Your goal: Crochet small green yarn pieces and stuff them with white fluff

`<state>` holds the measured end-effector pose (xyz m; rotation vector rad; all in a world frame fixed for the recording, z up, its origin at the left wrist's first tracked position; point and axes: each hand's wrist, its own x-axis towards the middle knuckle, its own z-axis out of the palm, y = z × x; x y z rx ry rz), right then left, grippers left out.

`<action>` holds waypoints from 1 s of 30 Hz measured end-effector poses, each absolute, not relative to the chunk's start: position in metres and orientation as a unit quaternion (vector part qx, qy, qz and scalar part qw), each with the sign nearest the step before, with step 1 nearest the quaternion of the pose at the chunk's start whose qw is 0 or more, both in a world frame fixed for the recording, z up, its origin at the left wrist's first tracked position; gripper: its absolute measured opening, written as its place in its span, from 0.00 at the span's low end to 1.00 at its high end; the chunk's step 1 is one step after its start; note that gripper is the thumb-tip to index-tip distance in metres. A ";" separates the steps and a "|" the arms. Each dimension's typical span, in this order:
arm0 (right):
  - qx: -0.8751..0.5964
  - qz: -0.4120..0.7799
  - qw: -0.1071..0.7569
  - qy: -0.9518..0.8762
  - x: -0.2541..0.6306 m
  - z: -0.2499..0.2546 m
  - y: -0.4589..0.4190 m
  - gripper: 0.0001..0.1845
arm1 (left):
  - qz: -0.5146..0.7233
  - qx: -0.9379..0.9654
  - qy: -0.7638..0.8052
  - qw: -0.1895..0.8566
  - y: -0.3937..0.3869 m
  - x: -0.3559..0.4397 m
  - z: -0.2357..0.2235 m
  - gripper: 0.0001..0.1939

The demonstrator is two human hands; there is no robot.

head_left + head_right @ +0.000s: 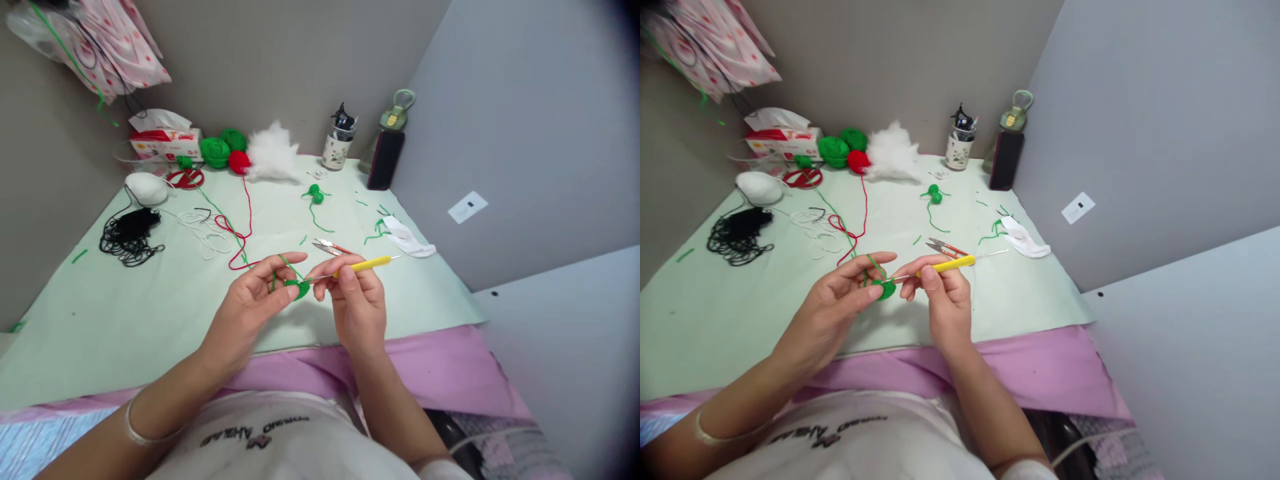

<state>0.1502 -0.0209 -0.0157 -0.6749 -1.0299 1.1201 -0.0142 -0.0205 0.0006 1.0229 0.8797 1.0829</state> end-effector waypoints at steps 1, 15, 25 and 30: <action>-0.297 0.493 0.671 -0.466 0.151 -0.016 -0.021 0.11 | 0.476 0.454 0.388 0.646 -0.020 -0.015 0.001 0.16; -0.326 0.170 0.582 -0.725 0.159 -0.012 -0.032 0.12 | 0.500 0.507 0.424 0.559 -0.022 -0.017 -0.005 0.15; -0.342 0.074 0.619 -0.703 0.150 -0.024 -0.029 0.14 | 0.452 0.328 0.366 0.744 -0.018 -0.014 0.002 0.22; -0.325 0.315 0.689 -0.566 0.148 -0.017 -0.022 0.11 | 0.477 0.329 0.357 0.733 -0.016 -0.014 0.006 0.20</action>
